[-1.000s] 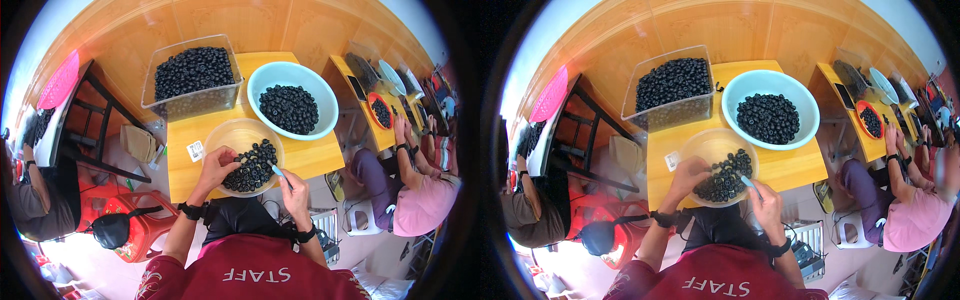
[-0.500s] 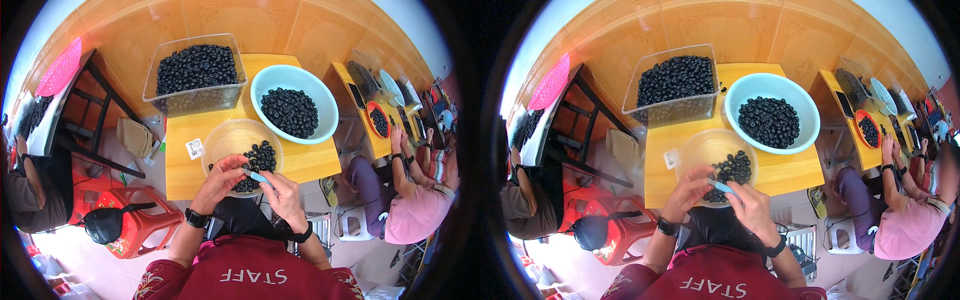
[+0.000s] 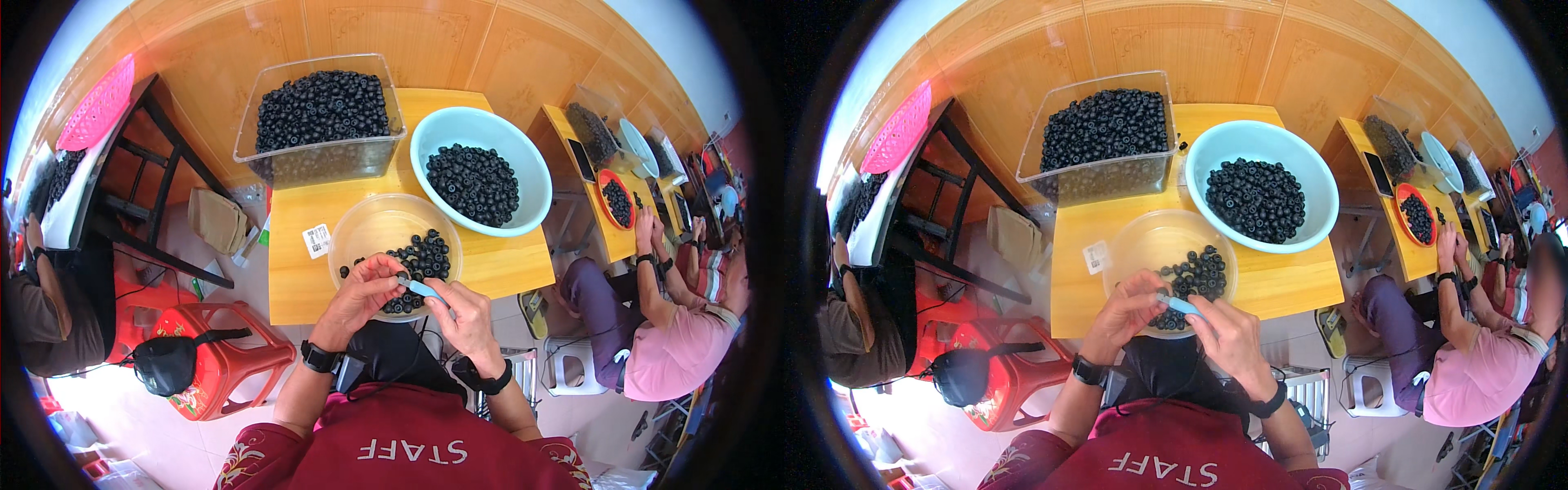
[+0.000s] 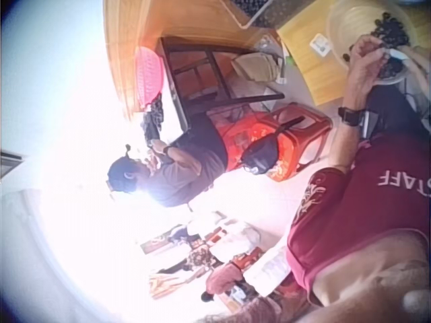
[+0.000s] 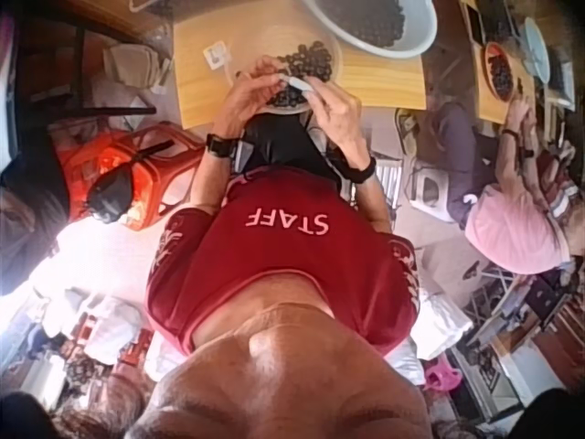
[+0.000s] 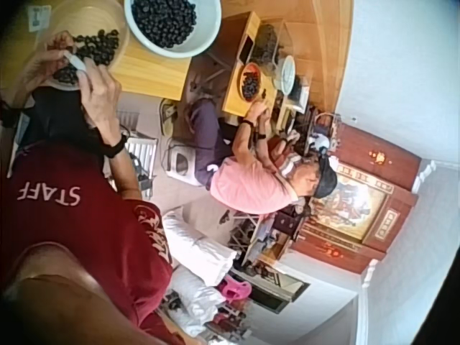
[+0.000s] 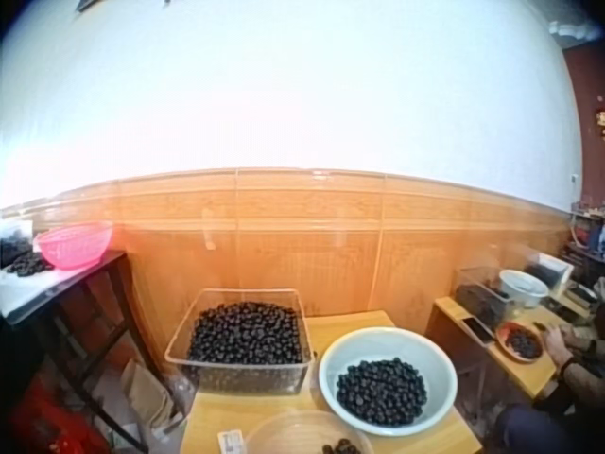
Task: Sorting and trimming small black round parts from a tray into a bowl using a hand tool.
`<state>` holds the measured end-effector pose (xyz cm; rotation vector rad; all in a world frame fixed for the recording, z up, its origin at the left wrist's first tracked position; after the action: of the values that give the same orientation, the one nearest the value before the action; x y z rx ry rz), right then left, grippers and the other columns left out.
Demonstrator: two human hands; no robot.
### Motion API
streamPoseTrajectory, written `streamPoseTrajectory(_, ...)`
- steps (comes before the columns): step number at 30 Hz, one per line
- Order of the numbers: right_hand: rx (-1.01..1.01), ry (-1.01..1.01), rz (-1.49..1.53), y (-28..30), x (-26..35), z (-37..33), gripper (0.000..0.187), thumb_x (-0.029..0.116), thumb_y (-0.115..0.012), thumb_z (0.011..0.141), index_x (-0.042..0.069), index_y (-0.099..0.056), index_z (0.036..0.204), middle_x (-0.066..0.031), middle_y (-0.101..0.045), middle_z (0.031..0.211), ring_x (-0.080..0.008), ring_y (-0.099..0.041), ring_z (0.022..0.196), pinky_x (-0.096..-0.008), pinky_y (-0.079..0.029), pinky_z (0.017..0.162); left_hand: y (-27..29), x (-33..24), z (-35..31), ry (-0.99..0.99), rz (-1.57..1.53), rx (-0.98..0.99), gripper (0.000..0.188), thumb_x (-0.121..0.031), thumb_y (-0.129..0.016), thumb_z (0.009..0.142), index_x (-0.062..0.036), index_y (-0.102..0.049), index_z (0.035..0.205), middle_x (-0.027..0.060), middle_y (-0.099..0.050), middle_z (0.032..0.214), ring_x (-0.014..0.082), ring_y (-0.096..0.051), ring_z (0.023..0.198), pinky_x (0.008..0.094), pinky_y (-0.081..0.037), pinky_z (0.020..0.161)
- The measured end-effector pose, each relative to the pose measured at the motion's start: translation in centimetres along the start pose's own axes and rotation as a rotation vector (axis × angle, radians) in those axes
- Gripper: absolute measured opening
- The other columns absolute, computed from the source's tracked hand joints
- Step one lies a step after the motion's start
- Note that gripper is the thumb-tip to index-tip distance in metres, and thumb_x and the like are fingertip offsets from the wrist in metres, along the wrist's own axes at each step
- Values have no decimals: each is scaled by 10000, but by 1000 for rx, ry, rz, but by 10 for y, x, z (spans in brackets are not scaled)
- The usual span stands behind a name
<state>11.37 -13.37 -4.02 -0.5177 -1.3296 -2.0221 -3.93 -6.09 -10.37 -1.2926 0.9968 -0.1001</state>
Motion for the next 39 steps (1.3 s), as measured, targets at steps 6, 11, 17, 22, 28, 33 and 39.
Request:
streamPoseTrajectory(6,4,25,6,-1,-2,1,224,145,-667,792,59,-648,998,-87,-542,647,-263,-561,533,-348,-432,474,2,2,-2,41,-41,-24,242,4,-640,797,-37,-571,1026,96,-614,981,156,-605,874,241,-519,765)
streamPoseTrajectory(11,17,53,4,-3,-5,4,220,149,-662,798,69,-648,1002,-79,-522,632,-262,-551,529,-344,-429,471,9,3,-2,49,-65,-2,205,7,-639,798,-37,-587,991,97,-615,990,162,-606,876,249,-521,764)
streamPoseTrajectory(17,-16,5,-76,-15,-24,7,175,143,-645,811,83,-651,975,-101,-559,652,-286,-573,554,-368,-437,483,-5,-4,-10,67,-74,3,138,-5,-647,802,-36,-589,923,89,-621,931,148,-604,807,246,-510,727)
streamPoseTrajectory(22,-65,-103,-99,-5,-28,9,146,157,-631,825,69,-657,938,-122,-590,680,-319,-588,587,-394,-443,506,1,-9,-12,48,-63,6,154,-8,-648,808,-42,-578,940,93,-630,918,148,-615,779,239,-517,715)
streamPoseTrajectory(28,-52,-138,-128,-5,-33,3,166,167,-639,819,59,-658,944,-123,-592,683,-322,-591,592,-391,-449,513,-4,-8,-10,41,-64,-30,207,-21,-639,813,-40,-573,1008,119,-609,994,143,-580,776,215,-487,699)
streamPoseTrajectory(33,-48,-148,-171,-2,-30,-1,178,168,-649,809,59,-658,949,-118,-575,660,-318,-585,580,-386,-446,505,4,-7,-12,19,-53,-32,246,20,-614,813,-51,-566,1044,104,-604,1013,158,-584,858,240,-484,769)
streamPoseTrajectory(39,-80,-133,-171,-1,-29,-2,195,163,-660,801,62,-654,968,-116,-566,656,-313,-580,569,-384,-443,498,-6,-13,-5,-27,40,-117,284,74,-638,770,-64,-554,1004,58,-590,1020,126,-564,938,235,-475,822)
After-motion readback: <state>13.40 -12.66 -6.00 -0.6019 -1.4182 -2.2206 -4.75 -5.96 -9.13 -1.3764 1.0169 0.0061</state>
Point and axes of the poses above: each hand's wrist, its own z-axis towards the middle knuckle, its own y-axis out of the back of the hand, x = y × z, the point moved 4 cm from there along z, towards the middle knuckle
